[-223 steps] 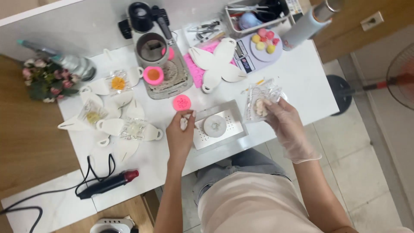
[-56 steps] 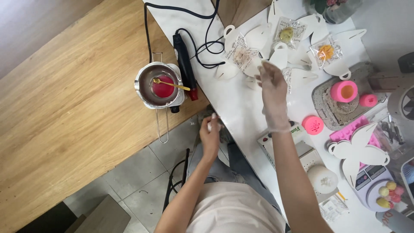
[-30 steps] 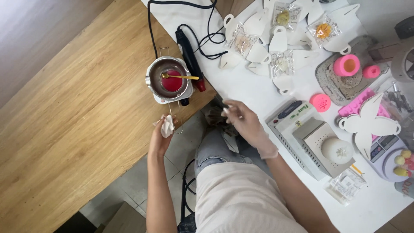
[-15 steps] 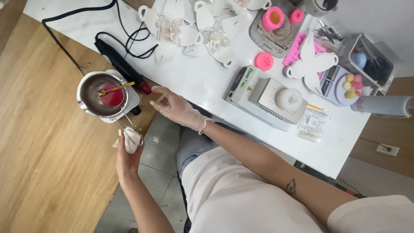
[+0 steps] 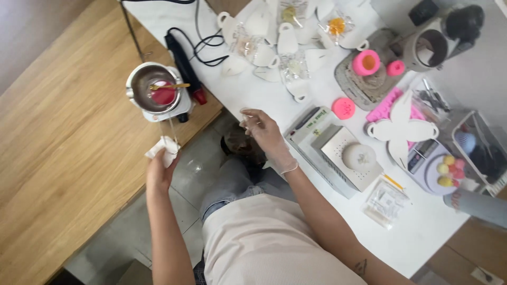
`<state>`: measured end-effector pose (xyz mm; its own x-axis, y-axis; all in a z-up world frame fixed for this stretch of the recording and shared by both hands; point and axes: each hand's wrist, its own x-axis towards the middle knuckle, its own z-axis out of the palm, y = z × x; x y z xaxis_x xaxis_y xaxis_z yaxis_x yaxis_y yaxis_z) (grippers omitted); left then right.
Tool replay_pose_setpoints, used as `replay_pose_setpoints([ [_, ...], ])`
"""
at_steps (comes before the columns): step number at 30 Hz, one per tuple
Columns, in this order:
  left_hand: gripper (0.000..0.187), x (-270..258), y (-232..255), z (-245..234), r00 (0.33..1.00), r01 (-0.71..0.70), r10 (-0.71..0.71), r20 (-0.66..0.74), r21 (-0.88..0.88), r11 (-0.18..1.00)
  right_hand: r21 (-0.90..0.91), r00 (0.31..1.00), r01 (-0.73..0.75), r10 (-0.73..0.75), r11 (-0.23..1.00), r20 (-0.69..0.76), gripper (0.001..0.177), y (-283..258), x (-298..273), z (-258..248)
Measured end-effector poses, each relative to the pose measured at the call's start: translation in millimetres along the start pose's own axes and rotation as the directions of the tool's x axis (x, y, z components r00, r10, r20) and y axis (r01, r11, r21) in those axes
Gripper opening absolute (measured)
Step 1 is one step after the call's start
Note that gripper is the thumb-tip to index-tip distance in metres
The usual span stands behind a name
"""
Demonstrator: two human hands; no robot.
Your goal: The recorder heats wax in a melting pot, pours it into molds, and uses a sculpting tool to refine details on a finished candle.
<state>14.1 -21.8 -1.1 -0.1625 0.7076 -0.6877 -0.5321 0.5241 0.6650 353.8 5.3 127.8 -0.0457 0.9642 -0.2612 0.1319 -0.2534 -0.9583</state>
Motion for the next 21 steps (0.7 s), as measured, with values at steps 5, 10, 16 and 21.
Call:
replay_pose_setpoints([
  [5, 0.040, 1, 11, 16, 0.997, 0.064, -0.063, 0.044, -0.018, 0.998, -0.066, 0.999, -0.016, 0.019, 0.998, 0.037, 0.037, -26, 38, 40],
  [10, 0.040, 12, 13, 24, 1.000, 0.004, -0.011, 0.027, 0.222, 0.975, -0.375, 0.993, 0.114, -0.114, 0.920, 0.023, 0.057, -43, 96, 75],
  [16, 0.043, 38, 6, 9, 0.994, 0.072, -0.081, 0.076, 0.119, 0.990, -0.625, 0.999, 0.011, -0.028, 0.780, -0.018, 0.053, -68, 138, 116],
  [21, 0.048, 38, 2, 18, 0.958, 0.163, -0.153, 0.244, -0.020, 0.986, -0.514, 0.993, -0.027, -0.037, 0.858, -0.115, 0.023, -52, 156, 132],
])
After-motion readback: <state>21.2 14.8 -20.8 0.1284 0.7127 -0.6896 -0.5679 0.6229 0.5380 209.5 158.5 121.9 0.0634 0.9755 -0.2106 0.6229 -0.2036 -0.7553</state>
